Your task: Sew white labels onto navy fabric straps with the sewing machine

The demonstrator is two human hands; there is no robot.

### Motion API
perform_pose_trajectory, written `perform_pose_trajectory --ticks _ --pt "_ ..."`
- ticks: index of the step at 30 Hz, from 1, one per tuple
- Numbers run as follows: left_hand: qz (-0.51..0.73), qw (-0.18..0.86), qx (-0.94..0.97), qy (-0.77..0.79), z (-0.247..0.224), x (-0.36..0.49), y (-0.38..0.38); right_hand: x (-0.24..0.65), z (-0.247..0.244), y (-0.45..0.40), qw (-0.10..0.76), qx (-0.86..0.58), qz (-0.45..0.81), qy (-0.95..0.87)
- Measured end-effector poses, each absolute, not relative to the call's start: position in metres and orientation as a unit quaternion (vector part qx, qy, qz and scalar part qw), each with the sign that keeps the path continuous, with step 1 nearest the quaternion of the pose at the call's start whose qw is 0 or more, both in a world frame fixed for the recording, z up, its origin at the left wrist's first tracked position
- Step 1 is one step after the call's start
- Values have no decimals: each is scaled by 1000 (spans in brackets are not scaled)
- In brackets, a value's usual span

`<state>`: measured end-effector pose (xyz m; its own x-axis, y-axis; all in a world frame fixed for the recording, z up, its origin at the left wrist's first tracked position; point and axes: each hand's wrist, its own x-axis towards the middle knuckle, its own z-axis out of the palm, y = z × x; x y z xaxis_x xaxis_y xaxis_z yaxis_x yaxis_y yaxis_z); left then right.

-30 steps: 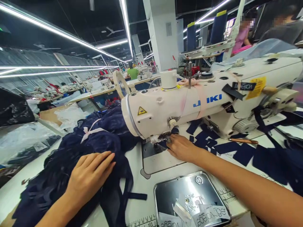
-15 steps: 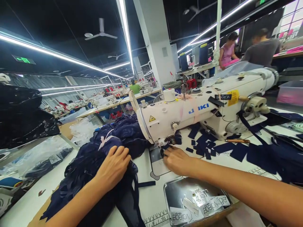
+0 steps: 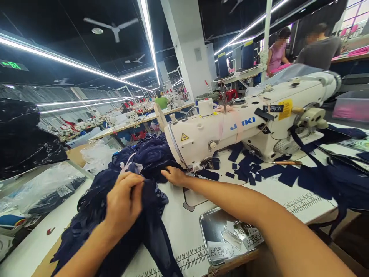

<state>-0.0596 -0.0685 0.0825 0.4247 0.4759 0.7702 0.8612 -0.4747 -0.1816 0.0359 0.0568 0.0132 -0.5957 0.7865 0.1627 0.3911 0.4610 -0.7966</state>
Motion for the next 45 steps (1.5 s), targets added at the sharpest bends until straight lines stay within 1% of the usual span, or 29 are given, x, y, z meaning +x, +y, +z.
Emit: perform_pose_trajectory --ticks 2,5,7,9,11,14,17,19,22,24,27,30,32,36,39,41,45 --pt "-334 253 -809 -414 54 -34 -54 36 13 63 255 -362 380 -812" --pt "-275 222 -860 -368 13 -21 -37 56 10 58 236 -362 397 -810" --pt "-247 216 -886 -327 -4 -28 -29 79 7 48 220 -348 416 -811" --pt "-256 224 -881 -328 -11 -42 -19 105 6 37 203 -319 431 -819" --pt "-259 243 -880 -316 -11 -54 -7 132 8 29 192 -298 430 -830" --pt "-249 253 -881 -312 -8 -59 4 172 14 21 185 -304 405 -842" --pt "-231 237 -885 -328 -1 -48 1 209 23 12 166 -288 339 -880" --pt "-206 247 -892 -316 4 -35 -7 227 29 2 126 -272 284 -911" --pt "-154 286 -898 -295 11 -14 -21 245 36 -13 34 -266 226 -937" --pt "-109 293 -896 -314 15 0 -31 252 39 -22 -19 -270 197 -942" --pt "-9 228 -903 -363 22 18 -45 260 36 -30 -44 -260 183 -947" --pt "107 143 -903 -392 33 29 -58 263 30 -32 -43 -223 219 -949" --pt "134 120 -899 -399 41 30 -64 263 26 -32 -49 -209 242 -946" --pt "80 93 -921 -371 50 15 -69 265 26 -30 -80 -228 246 -939" --pt "43 97 -938 -331 53 5 -70 265 27 -30 -113 -253 218 -936" --pt "2 125 -943 -309 53 6 -69 264 26 -31 -127 -265 182 -938" --pt "-145 243 -907 -312 44 25 -61 261 26 -35 -131 -287 142 -938"
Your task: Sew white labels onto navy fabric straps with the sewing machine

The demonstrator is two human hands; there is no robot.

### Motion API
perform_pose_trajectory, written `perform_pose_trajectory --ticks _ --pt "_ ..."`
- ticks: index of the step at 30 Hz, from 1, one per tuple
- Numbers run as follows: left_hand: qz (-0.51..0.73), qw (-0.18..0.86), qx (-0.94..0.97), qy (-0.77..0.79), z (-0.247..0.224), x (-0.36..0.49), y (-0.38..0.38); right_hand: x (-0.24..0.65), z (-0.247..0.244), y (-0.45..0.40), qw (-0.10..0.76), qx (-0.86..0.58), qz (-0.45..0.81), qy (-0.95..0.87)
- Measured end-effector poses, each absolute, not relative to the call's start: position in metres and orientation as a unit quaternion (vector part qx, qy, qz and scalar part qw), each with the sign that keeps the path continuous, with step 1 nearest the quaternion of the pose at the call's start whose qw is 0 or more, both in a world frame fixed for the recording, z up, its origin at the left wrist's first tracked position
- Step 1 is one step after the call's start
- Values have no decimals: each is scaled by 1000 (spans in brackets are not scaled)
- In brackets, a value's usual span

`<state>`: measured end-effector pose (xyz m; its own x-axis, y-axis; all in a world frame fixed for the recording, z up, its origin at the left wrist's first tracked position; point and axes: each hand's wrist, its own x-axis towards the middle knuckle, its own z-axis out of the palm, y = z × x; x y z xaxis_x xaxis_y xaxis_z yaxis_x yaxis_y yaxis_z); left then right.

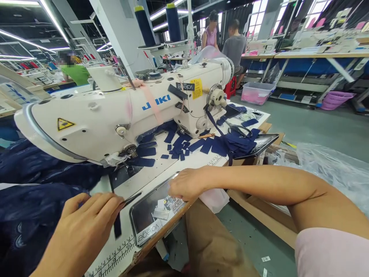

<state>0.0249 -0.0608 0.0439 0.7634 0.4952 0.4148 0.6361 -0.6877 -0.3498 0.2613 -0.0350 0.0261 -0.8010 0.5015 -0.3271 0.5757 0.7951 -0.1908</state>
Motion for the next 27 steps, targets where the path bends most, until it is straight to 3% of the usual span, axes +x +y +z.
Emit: perform_pose_trajectory --ticks 3,8,13,17,21,27 --pt "-227 209 -896 -319 27 39 -45 262 27 -38 115 302 -115 939" --pt "-306 -44 -845 -436 1 42 -16 265 23 -37 82 295 -100 947" --pt "-334 -259 -695 -582 -2 28 -11 264 22 -27 -63 266 -131 953" --pt "-332 -428 -582 -607 7 22 -16 250 25 -16 -164 317 -240 903" --pt "-337 -481 -557 -588 16 21 -19 220 26 -10 -260 293 -376 840" --pt "-326 -518 -580 -537 27 16 -28 185 27 -2 -253 264 -386 847"
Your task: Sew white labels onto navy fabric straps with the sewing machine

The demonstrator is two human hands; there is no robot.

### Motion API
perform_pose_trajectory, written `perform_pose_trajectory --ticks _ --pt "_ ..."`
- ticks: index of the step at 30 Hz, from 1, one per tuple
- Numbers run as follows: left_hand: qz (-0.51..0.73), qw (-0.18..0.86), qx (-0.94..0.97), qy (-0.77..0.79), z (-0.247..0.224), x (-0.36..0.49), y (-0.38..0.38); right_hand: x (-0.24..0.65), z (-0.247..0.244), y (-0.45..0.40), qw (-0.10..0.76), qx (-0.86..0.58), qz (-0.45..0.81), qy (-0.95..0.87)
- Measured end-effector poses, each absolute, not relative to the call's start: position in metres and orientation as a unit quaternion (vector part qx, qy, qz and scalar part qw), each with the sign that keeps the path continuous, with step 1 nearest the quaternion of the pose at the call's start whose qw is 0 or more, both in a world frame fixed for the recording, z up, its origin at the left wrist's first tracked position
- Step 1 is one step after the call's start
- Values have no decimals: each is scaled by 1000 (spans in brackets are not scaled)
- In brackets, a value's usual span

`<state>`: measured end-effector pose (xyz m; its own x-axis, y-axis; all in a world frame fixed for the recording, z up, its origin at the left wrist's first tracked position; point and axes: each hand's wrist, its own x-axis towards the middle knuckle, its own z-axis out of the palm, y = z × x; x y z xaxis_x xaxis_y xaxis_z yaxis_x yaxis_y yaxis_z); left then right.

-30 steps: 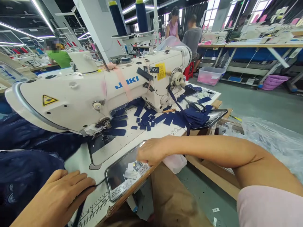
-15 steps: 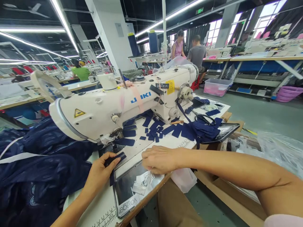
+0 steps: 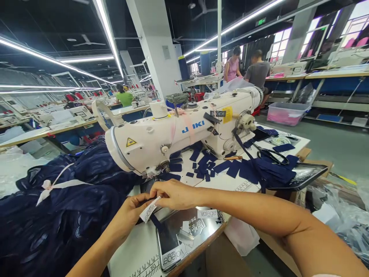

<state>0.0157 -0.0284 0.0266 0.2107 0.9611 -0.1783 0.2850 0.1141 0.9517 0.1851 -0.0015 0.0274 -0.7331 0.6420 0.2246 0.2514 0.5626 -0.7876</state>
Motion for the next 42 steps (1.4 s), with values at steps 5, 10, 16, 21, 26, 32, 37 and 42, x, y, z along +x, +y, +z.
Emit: perform_pose_trajectory --ticks 5,10,16,21,26,32,37,42 --pt "308 532 602 509 31 10 -36 181 30 4 217 -265 323 -882" --pt "352 510 575 534 29 12 -40 179 24 3 237 -285 352 -859" --pt "388 517 527 551 27 12 -44 178 8 6 336 -361 506 -708" --pt "386 503 538 556 23 10 -42 171 4 6 322 -330 595 -658" --pt "395 488 542 559 24 10 -41 164 6 4 344 -332 583 -657" --pt "382 485 557 555 26 8 -40 166 13 0 339 -333 591 -652" --pt "344 478 588 555 23 5 -38 168 5 -3 333 -307 600 -659" --pt "336 435 642 535 23 -10 -39 202 17 25 225 -301 408 -832"
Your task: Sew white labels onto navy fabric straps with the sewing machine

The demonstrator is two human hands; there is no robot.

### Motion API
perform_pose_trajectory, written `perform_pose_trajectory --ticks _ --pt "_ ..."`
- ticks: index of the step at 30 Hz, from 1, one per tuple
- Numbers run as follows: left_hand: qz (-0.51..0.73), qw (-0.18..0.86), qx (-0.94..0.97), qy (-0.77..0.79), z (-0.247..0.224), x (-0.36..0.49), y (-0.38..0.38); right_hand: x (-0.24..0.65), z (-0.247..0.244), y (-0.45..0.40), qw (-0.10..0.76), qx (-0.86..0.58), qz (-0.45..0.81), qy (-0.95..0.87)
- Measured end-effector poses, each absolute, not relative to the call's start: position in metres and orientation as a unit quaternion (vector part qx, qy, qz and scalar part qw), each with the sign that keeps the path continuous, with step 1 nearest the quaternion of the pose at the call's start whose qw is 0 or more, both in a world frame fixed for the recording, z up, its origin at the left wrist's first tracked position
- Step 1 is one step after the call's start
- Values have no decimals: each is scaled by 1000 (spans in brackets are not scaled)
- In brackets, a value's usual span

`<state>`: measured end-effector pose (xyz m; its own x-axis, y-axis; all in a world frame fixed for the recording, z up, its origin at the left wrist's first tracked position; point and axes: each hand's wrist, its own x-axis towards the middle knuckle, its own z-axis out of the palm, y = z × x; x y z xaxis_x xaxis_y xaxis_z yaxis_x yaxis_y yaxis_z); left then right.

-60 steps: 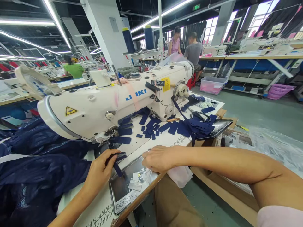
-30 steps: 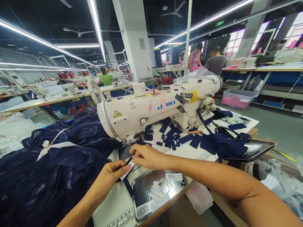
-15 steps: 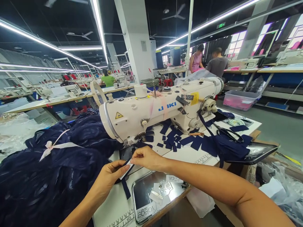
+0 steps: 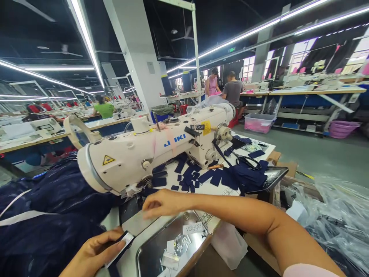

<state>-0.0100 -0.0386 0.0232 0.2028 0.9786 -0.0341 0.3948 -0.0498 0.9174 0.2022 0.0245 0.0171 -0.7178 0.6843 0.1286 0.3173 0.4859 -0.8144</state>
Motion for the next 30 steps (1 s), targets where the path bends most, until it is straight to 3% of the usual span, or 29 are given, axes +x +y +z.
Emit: perform_pose_trajectory --ticks 2,4,8,10,15,18,21,24,30 --pt "336 351 703 520 29 -19 -39 226 25 46 167 -383 168 -893" --pt "332 186 787 486 35 -24 -36 248 28 69 85 -445 -41 -891" --pt "299 -241 862 330 35 -15 -18 269 20 104 61 -445 -85 -889" --pt "260 -341 865 261 25 -4 -5 271 16 111 63 -447 -89 -888" --pt "182 -307 899 254 -2 11 12 263 18 101 143 -464 -87 -870" --pt "137 -295 910 256 -5 8 5 243 16 80 213 -364 -12 -907" --pt "94 -322 911 241 -4 3 -6 214 5 60 180 -263 15 -948" --pt "66 -335 907 245 -5 -2 -13 189 -6 50 132 -233 -35 -963" --pt "71 -344 898 264 -11 -8 -19 167 -9 35 145 -312 -94 -934"
